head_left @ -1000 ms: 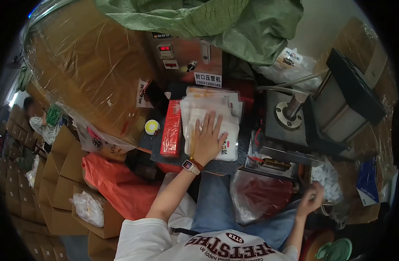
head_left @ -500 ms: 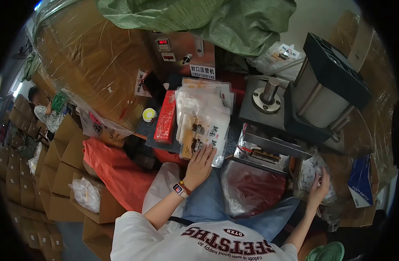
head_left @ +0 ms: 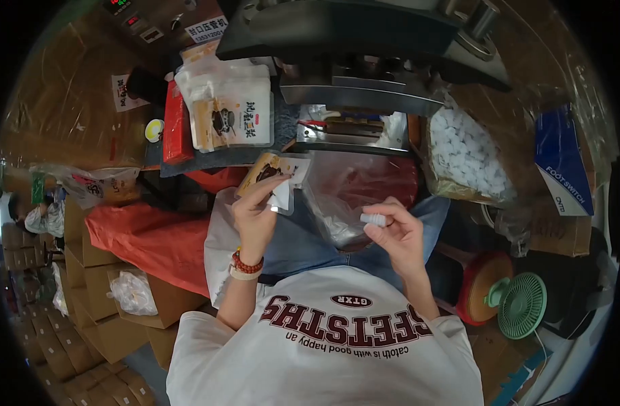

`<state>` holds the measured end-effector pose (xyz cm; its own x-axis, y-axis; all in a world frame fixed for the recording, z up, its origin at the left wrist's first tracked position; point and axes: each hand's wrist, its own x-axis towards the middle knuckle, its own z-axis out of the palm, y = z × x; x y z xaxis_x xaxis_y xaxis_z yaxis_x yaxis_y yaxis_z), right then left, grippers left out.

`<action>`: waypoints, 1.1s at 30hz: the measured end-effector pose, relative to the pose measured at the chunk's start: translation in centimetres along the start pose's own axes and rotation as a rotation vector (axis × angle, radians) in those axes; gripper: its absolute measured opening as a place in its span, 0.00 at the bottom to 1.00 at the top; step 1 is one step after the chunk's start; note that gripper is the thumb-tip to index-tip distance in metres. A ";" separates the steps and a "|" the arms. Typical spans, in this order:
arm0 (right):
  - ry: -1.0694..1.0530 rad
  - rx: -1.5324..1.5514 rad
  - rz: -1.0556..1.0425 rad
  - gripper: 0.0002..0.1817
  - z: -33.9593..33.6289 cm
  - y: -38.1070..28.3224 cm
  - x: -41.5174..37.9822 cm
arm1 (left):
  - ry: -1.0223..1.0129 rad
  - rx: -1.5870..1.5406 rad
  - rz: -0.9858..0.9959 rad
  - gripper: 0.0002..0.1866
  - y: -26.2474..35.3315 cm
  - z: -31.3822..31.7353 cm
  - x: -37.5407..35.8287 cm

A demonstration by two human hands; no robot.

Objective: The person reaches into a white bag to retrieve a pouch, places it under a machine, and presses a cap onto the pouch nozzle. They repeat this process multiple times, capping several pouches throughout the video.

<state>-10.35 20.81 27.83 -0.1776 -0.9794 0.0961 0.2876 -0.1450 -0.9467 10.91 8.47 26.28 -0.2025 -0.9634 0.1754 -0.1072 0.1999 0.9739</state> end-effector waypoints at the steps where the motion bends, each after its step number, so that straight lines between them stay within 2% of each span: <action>1: 0.017 -0.006 0.002 0.14 -0.5 -0.3 0.4 | -0.039 0.100 0.134 0.17 0.7 0.4 -0.4; 2: -0.048 -0.043 -0.111 0.14 -1.0 -0.5 0.9 | -0.073 0.198 0.269 0.16 1.1 0.8 -0.7; 3: -0.115 -0.081 -0.223 0.13 -1.4 -0.8 1.1 | -0.090 0.231 0.288 0.16 1.2 1.2 -1.0; 4: -0.058 -0.084 -0.136 0.13 -0.5 -1.4 1.4 | -0.098 0.224 0.284 0.16 1.5 1.6 -1.2; 5: -0.050 -0.089 -0.132 0.13 -0.3 -1.2 1.1 | -0.109 0.296 0.358 0.17 2.0 1.9 -1.3; 7: -0.139 0.067 0.170 0.12 0.1 -0.8 0.9 | -0.117 0.369 0.437 0.18 2.5 2.2 -1.3; 12: -0.134 0.250 0.097 0.11 1.1 -1.3 -0.1 | -0.120 0.449 0.516 0.21 3.0 2.1 -1.1; 14: -0.119 -0.141 -0.049 0.10 0.3 -1.3 0.0 | -0.133 0.469 0.527 0.21 3.0 2.1 -1.1; 15: -0.111 -0.141 -0.048 0.10 -0.1 -1.1 0.1 | -0.138 0.491 0.540 0.21 3.0 2.2 -1.0; 18: 0.015 0.130 -0.081 0.09 -1.2 0.0 0.6 | -0.155 0.487 0.530 0.21 3.0 2.4 -1.1; 19: 0.020 0.129 -0.079 0.09 -1.1 0.9 0.5 | -0.159 0.484 0.528 0.21 2.8 2.5 -1.2; 21: -0.106 0.557 0.078 0.09 0.0 2.7 0.1 | -0.166 0.456 0.481 0.21 2.3 2.7 -1.3; 22: -0.087 0.634 0.252 0.11 0.7 2.9 -0.5 | -0.169 0.455 0.482 0.21 2.2 2.6 -1.2; 23: -0.085 0.634 0.253 0.11 0.6 2.7 -0.5 | -0.173 0.458 0.470 0.21 2.1 2.6 -1.3; 25: 0.005 0.446 0.303 0.14 -0.1 1.5 -0.5 | -0.175 0.462 0.450 0.21 1.9 2.4 -1.3; 26: 0.054 0.274 0.158 0.20 -0.8 1.1 -0.2 | -0.168 0.502 0.479 0.22 1.8 2.3 -1.3; 28: 0.214 -0.169 -0.040 0.19 -0.5 -2.2 0.4 | -0.165 0.540 0.510 0.23 1.9 2.1 -1.3; 29: 0.258 -0.471 -0.223 0.17 -0.5 -2.6 0.7 | -0.158 0.619 0.549 0.24 2.1 2.2 -1.2; 30: 0.264 -0.473 -0.226 0.17 -0.3 -2.9 1.2 | -0.150 0.697 0.589 0.24 2.2 2.2 -1.2; 32: 0.131 -1.047 -0.522 0.15 0.7 -3.0 2.2 | -0.163 0.736 0.609 0.25 2.4 2.5 -1.1; 33: 0.056 -1.060 -0.542 0.19 1.0 -2.0 2.6 | -0.171 0.781 0.624 0.25 2.6 2.6 -1.1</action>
<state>-10.49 18.38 30.26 -0.0844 -0.8153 0.5729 -0.7540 -0.3236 -0.5716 8.36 10.55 28.21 -0.5701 -0.6209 0.5380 -0.5284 0.7785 0.3387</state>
